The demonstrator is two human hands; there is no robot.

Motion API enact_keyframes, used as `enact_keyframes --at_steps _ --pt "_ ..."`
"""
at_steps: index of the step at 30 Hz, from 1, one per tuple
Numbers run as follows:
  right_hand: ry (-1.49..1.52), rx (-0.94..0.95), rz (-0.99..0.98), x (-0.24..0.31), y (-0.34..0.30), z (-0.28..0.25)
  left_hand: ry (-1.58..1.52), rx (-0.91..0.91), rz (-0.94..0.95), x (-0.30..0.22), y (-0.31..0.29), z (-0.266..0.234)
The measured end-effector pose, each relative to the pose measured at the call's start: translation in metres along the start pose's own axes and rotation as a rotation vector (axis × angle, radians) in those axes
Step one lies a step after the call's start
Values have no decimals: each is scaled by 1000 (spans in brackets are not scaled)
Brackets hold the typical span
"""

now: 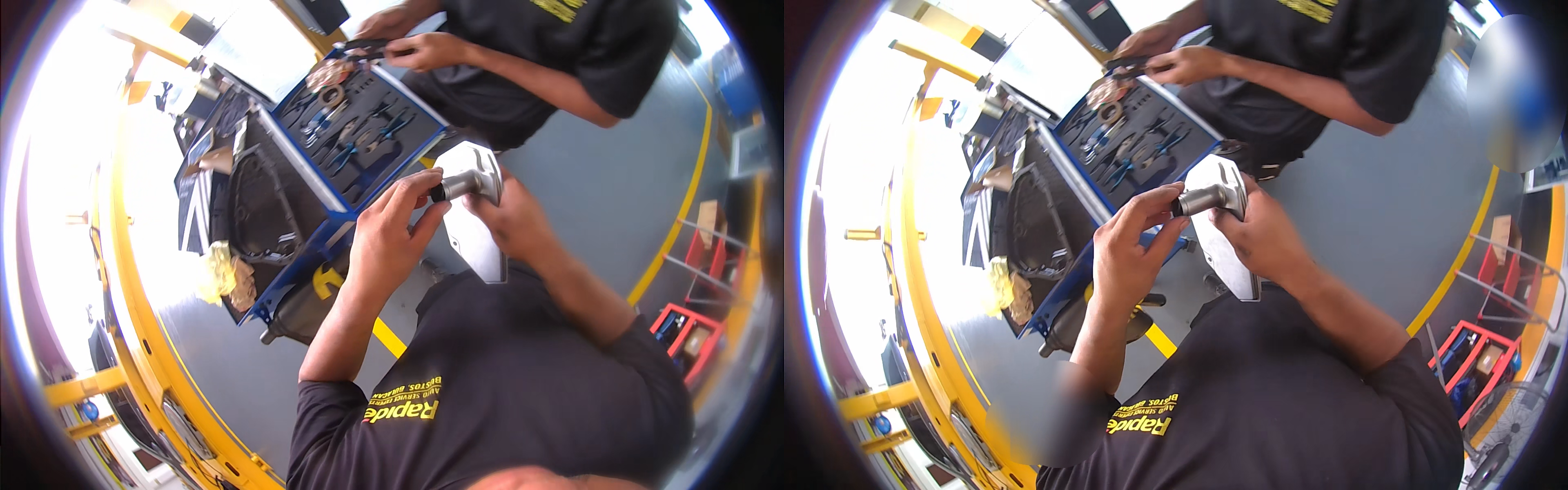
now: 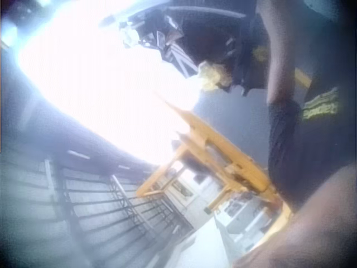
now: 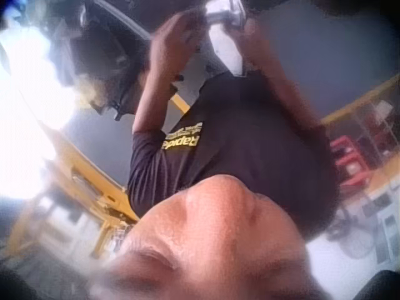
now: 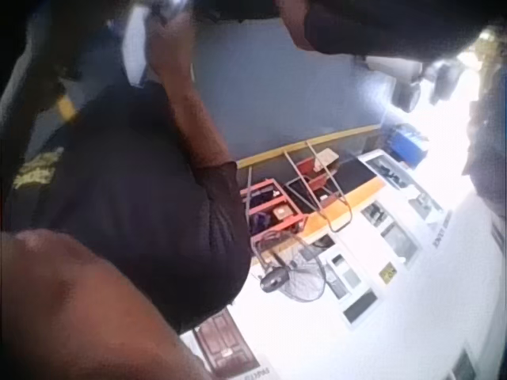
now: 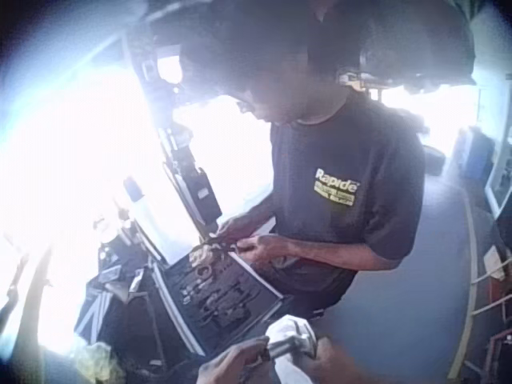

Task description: The person retrieves a small metal ring and wipes it with a cloth, then places it into a black plastic housing. They open a box, remove a yellow plastic bag, and take out a silver metal part. The person wipes the metal part and positions it under a lifted vehicle.

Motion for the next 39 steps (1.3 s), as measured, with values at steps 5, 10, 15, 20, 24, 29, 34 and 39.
enact_keyframes --at_steps 5,10,15,20,24,29,34,39 --pt "60 -66 42 -62 -15 -104 61 83 148 -43 43 113" --pt "145 -43 151 -120 -37 -196 65 101 274 -85 75 217" --pt "579 -152 340 -168 -63 -269 90 182 336 -123 96 317" --pt "692 -361 376 -201 -80 -349 48 344 438 -154 125 409" --pt "601 -424 405 -241 -77 -409 -11 423 511 -172 165 468" --pt "626 -485 386 -264 -41 -491 -143 367 564 -169 238 543" --pt "659 -539 326 -302 4 -584 -314 259 542 -187 323 624" --pt "727 -703 303 -332 28 -719 -334 377 557 -245 419 738"
Point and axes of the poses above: each hand's wrist, its own y-axis towards the middle knuckle, its own z-axis out of the palm, x = y × z, the point moved 8 cm from there along y, towards the middle knuckle, and after that the axes turned 7 degrees about -y, right-handed, at the moved point
